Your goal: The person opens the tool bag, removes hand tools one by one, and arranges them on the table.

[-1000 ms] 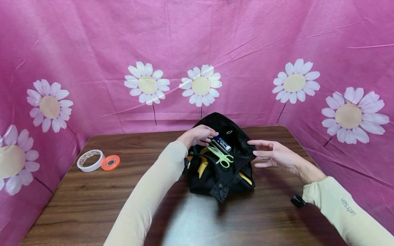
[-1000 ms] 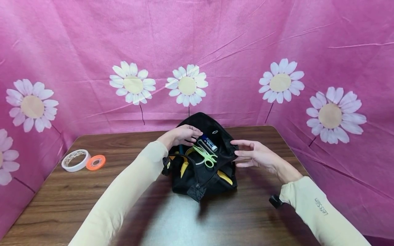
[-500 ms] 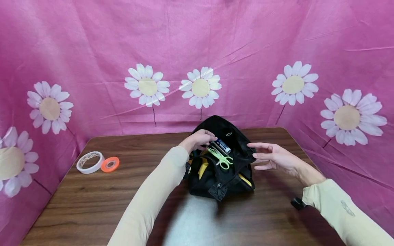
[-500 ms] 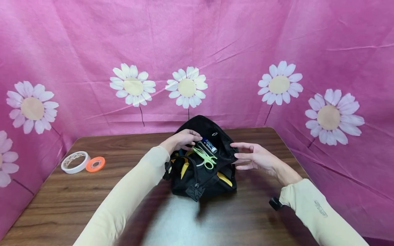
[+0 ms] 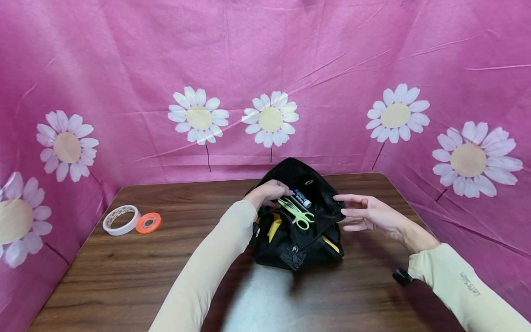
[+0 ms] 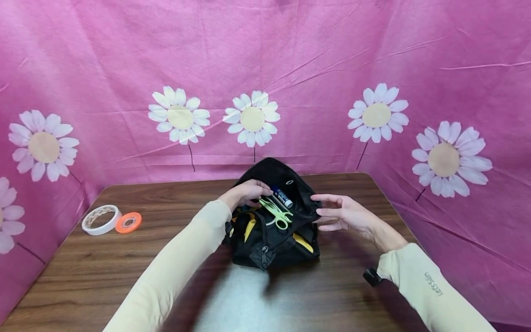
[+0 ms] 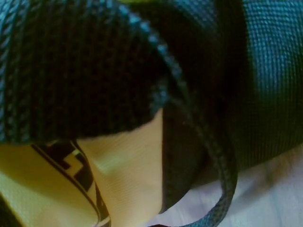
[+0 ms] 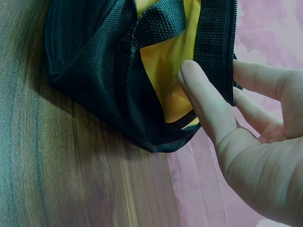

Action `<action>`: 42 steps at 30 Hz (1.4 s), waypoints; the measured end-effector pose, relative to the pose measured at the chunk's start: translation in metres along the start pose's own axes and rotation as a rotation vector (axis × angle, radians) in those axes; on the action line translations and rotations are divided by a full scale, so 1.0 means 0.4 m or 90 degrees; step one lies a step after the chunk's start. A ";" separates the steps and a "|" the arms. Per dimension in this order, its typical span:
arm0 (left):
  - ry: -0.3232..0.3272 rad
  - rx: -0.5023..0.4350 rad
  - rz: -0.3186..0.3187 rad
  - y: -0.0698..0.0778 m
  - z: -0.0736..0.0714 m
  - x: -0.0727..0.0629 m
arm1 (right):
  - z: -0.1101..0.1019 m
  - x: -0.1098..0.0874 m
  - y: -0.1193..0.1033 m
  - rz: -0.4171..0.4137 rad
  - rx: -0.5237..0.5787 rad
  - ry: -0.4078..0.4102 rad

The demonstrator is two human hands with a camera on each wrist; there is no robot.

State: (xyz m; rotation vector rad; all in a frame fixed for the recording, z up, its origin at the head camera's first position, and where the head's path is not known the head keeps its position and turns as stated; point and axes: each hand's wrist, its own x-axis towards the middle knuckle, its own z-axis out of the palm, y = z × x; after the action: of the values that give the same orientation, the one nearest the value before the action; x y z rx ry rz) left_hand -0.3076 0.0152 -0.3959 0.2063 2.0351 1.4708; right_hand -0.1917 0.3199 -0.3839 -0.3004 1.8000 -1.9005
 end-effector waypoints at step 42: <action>-0.032 -0.244 0.029 0.016 0.042 0.017 | -0.004 0.006 -0.001 -0.003 0.007 -0.019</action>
State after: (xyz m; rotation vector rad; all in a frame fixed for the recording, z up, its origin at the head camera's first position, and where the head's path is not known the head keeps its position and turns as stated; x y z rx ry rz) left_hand -0.3050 0.0343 -0.3961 0.1298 1.6790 1.8296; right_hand -0.1946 0.3202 -0.3840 -0.3282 1.7697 -1.8994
